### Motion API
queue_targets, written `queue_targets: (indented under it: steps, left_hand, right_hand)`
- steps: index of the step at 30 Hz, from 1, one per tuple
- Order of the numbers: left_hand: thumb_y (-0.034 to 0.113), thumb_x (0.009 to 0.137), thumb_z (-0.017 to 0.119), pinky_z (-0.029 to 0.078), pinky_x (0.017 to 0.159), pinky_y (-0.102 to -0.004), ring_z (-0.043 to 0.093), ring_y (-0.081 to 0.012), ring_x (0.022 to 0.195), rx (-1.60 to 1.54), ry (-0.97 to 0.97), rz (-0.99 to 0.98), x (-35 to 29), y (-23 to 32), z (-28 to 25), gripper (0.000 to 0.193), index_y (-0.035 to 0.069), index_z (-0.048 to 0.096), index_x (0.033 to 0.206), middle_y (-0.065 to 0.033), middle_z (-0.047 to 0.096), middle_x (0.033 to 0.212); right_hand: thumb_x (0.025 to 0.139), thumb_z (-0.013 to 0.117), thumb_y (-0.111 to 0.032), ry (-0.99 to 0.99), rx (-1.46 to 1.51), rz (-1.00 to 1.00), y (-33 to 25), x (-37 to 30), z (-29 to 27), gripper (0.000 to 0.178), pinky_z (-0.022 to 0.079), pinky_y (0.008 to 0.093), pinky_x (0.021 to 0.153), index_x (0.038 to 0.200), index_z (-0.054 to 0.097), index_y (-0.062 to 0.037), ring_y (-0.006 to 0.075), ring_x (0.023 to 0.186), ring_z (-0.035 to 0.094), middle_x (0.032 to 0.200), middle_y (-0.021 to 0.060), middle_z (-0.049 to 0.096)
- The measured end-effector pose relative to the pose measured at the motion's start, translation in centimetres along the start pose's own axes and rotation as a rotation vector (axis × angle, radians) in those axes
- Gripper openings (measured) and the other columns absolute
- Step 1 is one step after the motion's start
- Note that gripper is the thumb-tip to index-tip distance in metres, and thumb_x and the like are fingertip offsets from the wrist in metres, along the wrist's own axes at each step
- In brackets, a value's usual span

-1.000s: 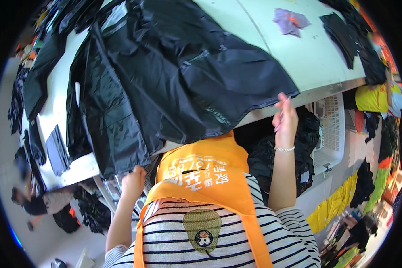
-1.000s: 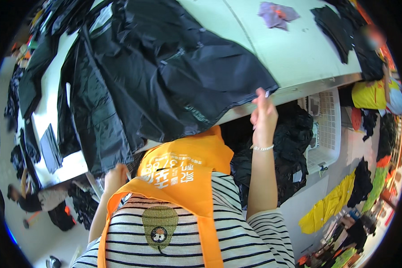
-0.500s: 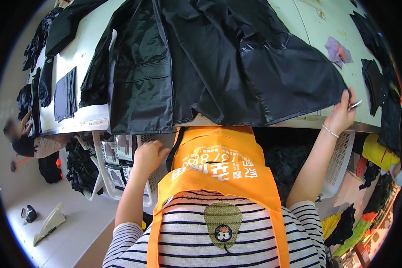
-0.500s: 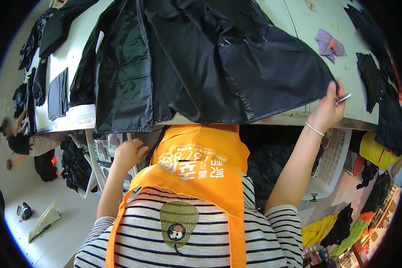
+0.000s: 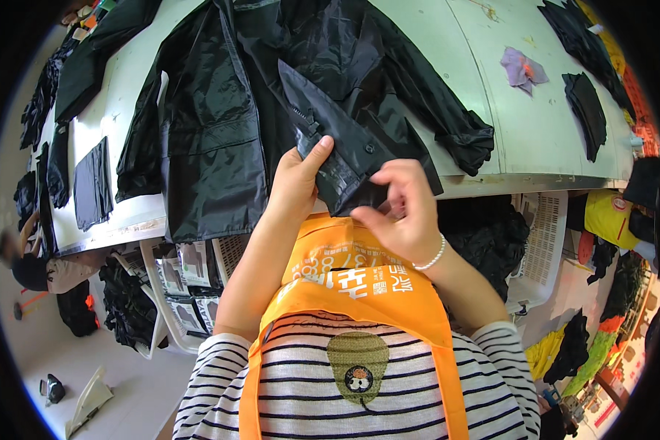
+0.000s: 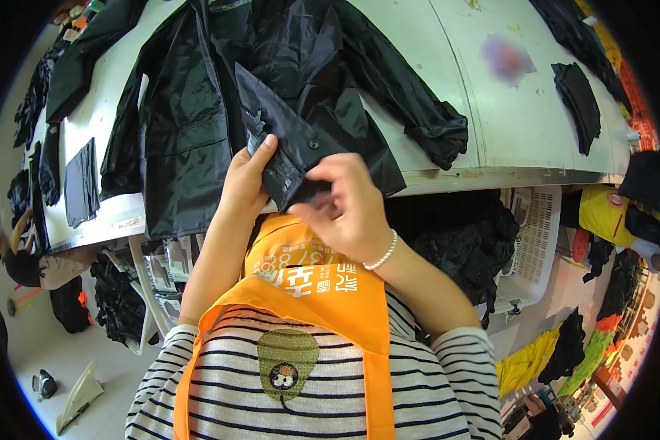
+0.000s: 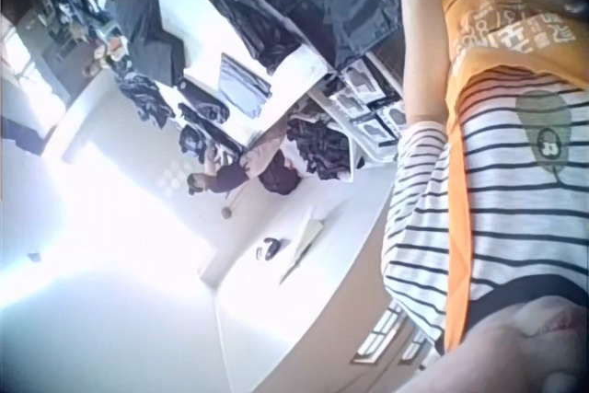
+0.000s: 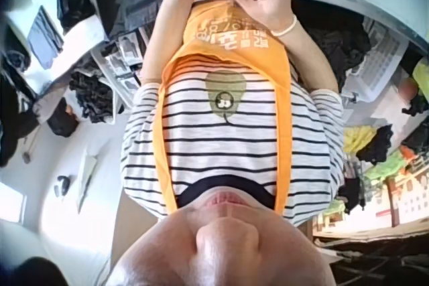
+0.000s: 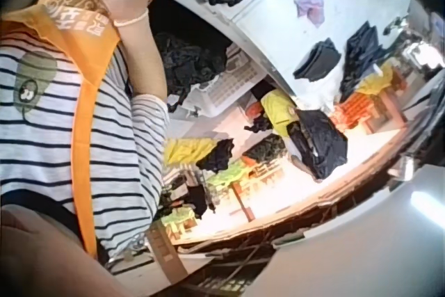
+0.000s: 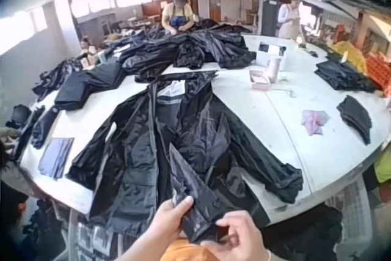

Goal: The person folds a black garment on a table, then places it into a black plastic bag and seals it. The person then picks up another black garment, unfolds it, and begins to fold it again.

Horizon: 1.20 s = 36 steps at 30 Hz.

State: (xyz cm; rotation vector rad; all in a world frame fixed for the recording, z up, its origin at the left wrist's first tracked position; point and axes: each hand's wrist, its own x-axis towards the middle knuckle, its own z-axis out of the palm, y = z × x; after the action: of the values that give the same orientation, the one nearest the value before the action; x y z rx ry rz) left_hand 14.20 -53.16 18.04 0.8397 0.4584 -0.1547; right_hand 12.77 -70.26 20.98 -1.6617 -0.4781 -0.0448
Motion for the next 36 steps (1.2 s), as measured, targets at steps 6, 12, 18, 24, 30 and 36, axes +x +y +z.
queue_targets:
  steps: [6, 12, 18, 24, 30, 36]
  left_hand:
    - [0.020, 0.091, 0.063, 0.054, 0.076, -0.0293, 0.065, -0.0170, 0.085, 0.058, -0.009, 0.049, -0.3, -0.5, 1.8, 0.028, -0.004, 0.060, 0.106, -0.0102, 0.067, 0.097]
    - [0.028, 0.092, 0.061, 0.051, 0.069, -0.0251, 0.063, -0.0130, 0.077, 0.239, -0.004, 0.127, -0.1, -1.0, 2.5, 0.034, -0.004, 0.061, 0.100, -0.0063, 0.067, 0.088]
    - [0.048, 0.096, 0.046, 0.049, 0.065, -0.0251, 0.061, -0.0132, 0.070, 0.476, -0.112, -0.012, -0.1, -1.1, 1.6, 0.051, -0.001, 0.057, 0.097, -0.0088, 0.064, 0.082]
    - [0.029, 0.093, 0.056, 0.055, 0.074, -0.0300, 0.066, -0.0185, 0.083, 0.298, -0.194, -0.153, -2.7, 0.7, 2.1, 0.029, -0.001, 0.053, 0.093, -0.0097, 0.063, 0.086]
    - [0.007, 0.091, 0.055, 0.059, 0.076, -0.0376, 0.069, -0.0256, 0.080, 0.023, -0.159, -0.226, -3.3, 1.4, 3.3, 0.013, 0.000, 0.059, 0.080, -0.0115, 0.066, 0.085]
    - [0.007, 0.091, 0.055, 0.058, 0.072, -0.0312, 0.069, -0.0204, 0.078, 0.204, -0.238, -0.187, -2.9, 1.2, 4.2, 0.014, -0.002, 0.061, 0.082, -0.0100, 0.067, 0.081]
  right_hand:
    - [0.075, 0.078, -0.010, 0.187, 0.260, 0.442, 1.9, -0.9, -1.3, 0.033, 0.028, 0.0129, 0.050, 0.100, 0.057, -0.0012, -0.0015, 0.055, 0.033, 0.087, -0.0013, 0.055]
    - [0.077, 0.075, -0.005, 0.111, 0.181, 0.430, 1.2, -0.5, -1.6, 0.018, 0.028, 0.0139, 0.050, 0.087, 0.062, 0.0005, -0.0012, 0.055, 0.034, 0.077, -0.0040, 0.056]
    - [0.069, 0.069, 0.004, 0.250, -0.421, -0.258, 0.3, 1.2, -1.6, 0.023, 0.041, 0.0230, 0.049, 0.090, 0.063, -0.0032, 0.0132, 0.056, 0.053, 0.083, 0.0033, 0.059]
    - [0.066, 0.068, 0.002, -0.173, -0.612, -0.385, -0.5, 0.6, -2.1, 0.038, 0.049, 0.0277, 0.059, 0.103, 0.065, -0.0055, 0.0185, 0.071, 0.061, 0.096, 0.0054, 0.058]
    - [0.074, 0.074, 0.002, -0.049, -0.140, 0.085, -1.3, 0.1, -4.7, 0.032, 0.036, 0.0163, 0.051, 0.104, 0.065, -0.0049, 0.0021, 0.060, 0.044, 0.099, 0.0019, 0.055]
    - [0.073, 0.074, 0.005, -0.069, -0.128, 0.078, -1.9, -0.1, -5.2, 0.031, 0.036, 0.0174, 0.051, 0.101, 0.066, -0.0052, 0.0021, 0.060, 0.042, 0.098, 0.0012, 0.055]
